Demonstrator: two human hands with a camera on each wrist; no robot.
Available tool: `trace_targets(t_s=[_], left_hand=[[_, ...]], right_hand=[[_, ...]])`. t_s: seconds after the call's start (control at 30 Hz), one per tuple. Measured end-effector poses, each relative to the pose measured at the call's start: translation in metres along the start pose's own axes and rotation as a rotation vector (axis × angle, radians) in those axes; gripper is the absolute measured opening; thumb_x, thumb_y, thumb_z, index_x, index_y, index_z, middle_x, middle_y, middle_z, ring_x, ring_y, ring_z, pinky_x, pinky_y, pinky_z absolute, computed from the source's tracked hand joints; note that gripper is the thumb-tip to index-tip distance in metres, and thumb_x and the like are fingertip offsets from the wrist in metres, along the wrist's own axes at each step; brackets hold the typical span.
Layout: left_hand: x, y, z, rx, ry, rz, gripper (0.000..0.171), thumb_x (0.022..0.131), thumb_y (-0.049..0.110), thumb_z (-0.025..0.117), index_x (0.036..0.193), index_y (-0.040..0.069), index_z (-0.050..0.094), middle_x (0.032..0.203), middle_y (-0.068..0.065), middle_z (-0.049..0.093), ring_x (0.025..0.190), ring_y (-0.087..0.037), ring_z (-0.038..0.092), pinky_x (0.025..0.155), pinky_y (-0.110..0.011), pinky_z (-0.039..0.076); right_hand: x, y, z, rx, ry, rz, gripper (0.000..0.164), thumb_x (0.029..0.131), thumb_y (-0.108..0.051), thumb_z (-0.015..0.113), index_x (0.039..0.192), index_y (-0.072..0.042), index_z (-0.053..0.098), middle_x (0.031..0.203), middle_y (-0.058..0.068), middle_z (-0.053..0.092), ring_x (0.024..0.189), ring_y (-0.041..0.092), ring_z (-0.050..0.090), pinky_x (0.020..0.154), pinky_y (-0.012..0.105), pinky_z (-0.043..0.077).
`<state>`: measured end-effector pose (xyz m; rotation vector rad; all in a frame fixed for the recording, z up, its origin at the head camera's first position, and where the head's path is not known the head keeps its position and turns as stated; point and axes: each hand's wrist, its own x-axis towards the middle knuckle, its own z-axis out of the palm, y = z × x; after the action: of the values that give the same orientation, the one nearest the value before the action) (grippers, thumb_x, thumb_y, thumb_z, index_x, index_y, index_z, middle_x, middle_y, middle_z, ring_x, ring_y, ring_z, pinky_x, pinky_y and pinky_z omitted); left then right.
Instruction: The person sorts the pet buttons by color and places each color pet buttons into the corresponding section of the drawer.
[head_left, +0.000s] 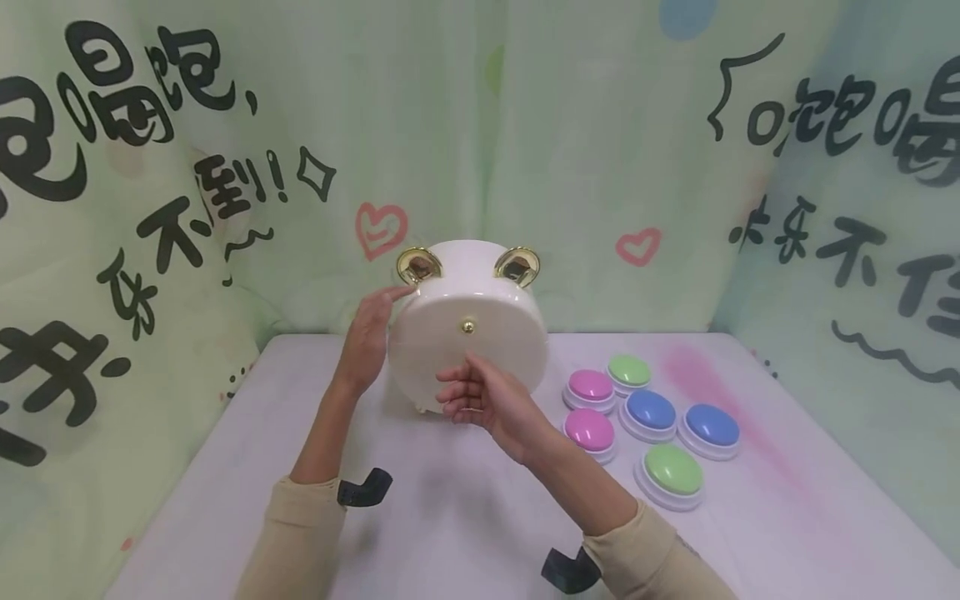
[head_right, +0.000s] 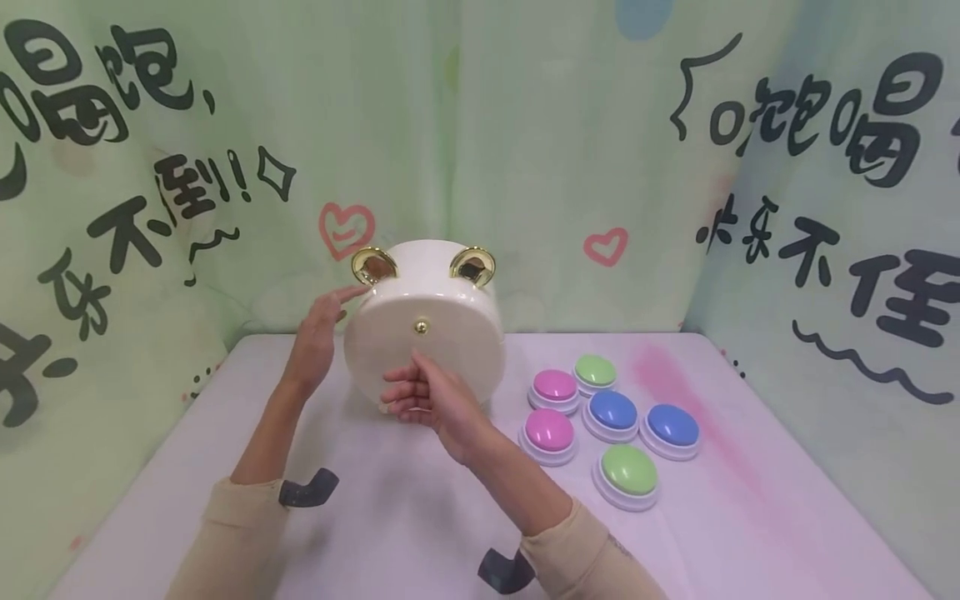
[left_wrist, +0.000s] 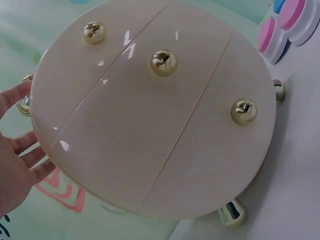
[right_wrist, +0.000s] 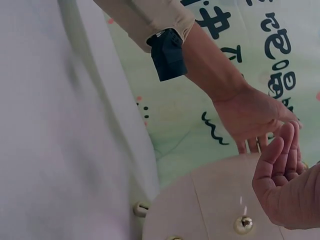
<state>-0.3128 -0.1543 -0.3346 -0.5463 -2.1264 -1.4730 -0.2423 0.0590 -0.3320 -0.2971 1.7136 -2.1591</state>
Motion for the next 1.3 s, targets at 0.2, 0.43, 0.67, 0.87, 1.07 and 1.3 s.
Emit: trace_targets(t_s=[0.2,0.43,0.67,0.87,1.07,1.3], left_hand=[[0.005,-0.008,0.003,-0.047,-0.033,-0.013,0.053,0.112,0.039,0.029,0.138,0.009,0.064,0.145,-0.009,0.056,0.141,-0.024,0.041,0.119,-0.048,0.027],[0.009,-0.015,-0.001,-0.096,-0.064,-0.052,0.052,0.111,0.039,0.030,0.135,0.011,0.066,0.144,-0.007,0.056,0.138,-0.021,0.043,0.112,-0.052,0.035],[0.011,-0.019,-0.005,-0.163,-0.085,-0.086,0.035,0.107,0.021,0.050,0.134,0.009,0.069,0.142,-0.006,0.057,0.136,-0.017,0.044,0.116,-0.043,0.031],[0.013,-0.021,-0.004,-0.220,-0.092,-0.103,0.034,0.104,0.015,0.054,0.133,0.007,0.068,0.144,-0.006,0.055,0.136,-0.018,0.045,0.114,-0.044,0.032],[0.016,-0.019,-0.003,-0.262,-0.094,-0.143,0.035,0.104,0.015,0.054,0.135,0.008,0.068,0.146,-0.005,0.053,0.138,-0.016,0.043,0.116,-0.043,0.032],[0.015,-0.022,-0.006,-0.270,-0.129,-0.196,0.036,0.105,0.018,0.054,0.138,0.010,0.066,0.149,-0.003,0.050,0.142,-0.016,0.038,0.120,-0.045,0.028]], right_hand=[[0.015,-0.004,-0.005,0.021,0.056,0.005,0.049,0.110,-0.038,0.039,0.117,0.003,0.065,0.082,0.000,0.071,0.074,0.012,0.066,0.072,0.026,0.054],[0.031,-0.010,-0.009,0.030,0.074,0.002,0.052,0.110,-0.039,0.038,0.123,0.004,0.063,0.080,-0.001,0.071,0.072,0.010,0.066,0.071,0.024,0.054],[0.039,-0.012,-0.014,0.027,0.091,0.009,0.054,0.109,-0.040,0.038,0.127,0.006,0.061,0.079,-0.002,0.071,0.071,0.009,0.066,0.070,0.023,0.053],[0.043,-0.011,-0.017,0.036,0.104,-0.008,0.054,0.110,-0.040,0.040,0.127,0.006,0.061,0.078,-0.003,0.071,0.071,0.009,0.066,0.070,0.022,0.053],[0.046,-0.010,-0.016,0.043,0.149,-0.042,0.052,0.109,-0.039,0.044,0.124,0.006,0.064,0.077,-0.003,0.070,0.071,0.009,0.064,0.069,0.022,0.052],[0.046,-0.004,-0.014,0.036,0.189,-0.045,0.047,0.108,-0.038,0.046,0.117,0.003,0.068,0.078,-0.002,0.068,0.071,0.010,0.060,0.068,0.022,0.050]])
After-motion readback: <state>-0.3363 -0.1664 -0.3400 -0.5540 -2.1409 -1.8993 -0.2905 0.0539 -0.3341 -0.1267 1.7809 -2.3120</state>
